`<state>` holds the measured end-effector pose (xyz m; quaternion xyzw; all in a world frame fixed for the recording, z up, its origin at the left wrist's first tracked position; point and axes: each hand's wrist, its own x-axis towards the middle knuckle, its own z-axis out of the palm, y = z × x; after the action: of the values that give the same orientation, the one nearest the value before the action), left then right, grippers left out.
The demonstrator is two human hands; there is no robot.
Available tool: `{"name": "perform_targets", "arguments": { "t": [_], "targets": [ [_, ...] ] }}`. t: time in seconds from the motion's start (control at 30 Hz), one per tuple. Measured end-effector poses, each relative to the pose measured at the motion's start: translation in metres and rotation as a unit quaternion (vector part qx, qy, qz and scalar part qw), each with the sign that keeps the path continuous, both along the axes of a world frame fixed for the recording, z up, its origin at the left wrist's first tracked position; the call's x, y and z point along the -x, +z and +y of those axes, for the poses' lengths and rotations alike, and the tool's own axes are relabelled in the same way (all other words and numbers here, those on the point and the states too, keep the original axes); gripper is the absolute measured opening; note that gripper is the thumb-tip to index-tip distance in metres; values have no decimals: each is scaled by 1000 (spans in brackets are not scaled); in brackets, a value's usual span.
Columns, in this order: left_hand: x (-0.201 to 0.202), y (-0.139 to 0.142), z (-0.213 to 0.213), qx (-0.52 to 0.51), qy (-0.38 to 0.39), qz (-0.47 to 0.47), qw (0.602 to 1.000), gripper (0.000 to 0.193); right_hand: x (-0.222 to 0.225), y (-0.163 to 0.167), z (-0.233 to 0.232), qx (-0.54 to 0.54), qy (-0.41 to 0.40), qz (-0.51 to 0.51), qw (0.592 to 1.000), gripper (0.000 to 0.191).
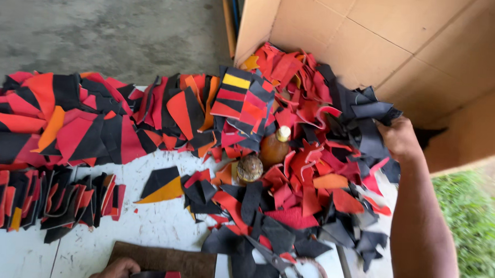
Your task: The person uses shears to cut red and black fabric pieces on a white table, repeatedly picking up pieces, trimming them, and placing them into a cardboard box. The person also handles a brown template and occasionally adjusts the pile of cut pieces.
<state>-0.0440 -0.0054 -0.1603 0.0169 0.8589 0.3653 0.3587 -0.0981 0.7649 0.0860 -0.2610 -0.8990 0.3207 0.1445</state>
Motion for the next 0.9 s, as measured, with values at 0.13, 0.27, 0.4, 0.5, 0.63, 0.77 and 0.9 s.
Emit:
{"name": "perform_targets", "arguments": {
  "t": [0.13, 0.27, 0.4, 0.5, 0.63, 0.77, 0.9],
  "targets": [
    [-3, 8, 4, -38, 7, 8, 999, 56, -47, 13, -29, 157, -7, 60, 986, 43],
    [-8, 28, 12, -39, 5, 25, 999, 50, -80, 37, -71, 334, 30, 143, 931, 23],
    [-21, 59, 17, -9, 26, 118, 993, 46, -103, 52, -104, 303, 40, 156, 939, 31],
    [-30, 81, 20, -48, 58, 124, 989, 41, -115, 54, -114, 329, 59, 170, 927, 28],
    [-37, 103, 23, -59, 73, 120, 988, 39, -124, 59, -121, 352, 103, 199, 909, 27],
    [-42, 114, 22, -79, 73, 126, 986, 39, -129, 77, -138, 382, 72, 208, 897, 34],
    [-46, 118, 20, -71, 72, 135, 986, 41, -135, 92, -163, 394, 105, 206, 890, 37]
  ]
}}
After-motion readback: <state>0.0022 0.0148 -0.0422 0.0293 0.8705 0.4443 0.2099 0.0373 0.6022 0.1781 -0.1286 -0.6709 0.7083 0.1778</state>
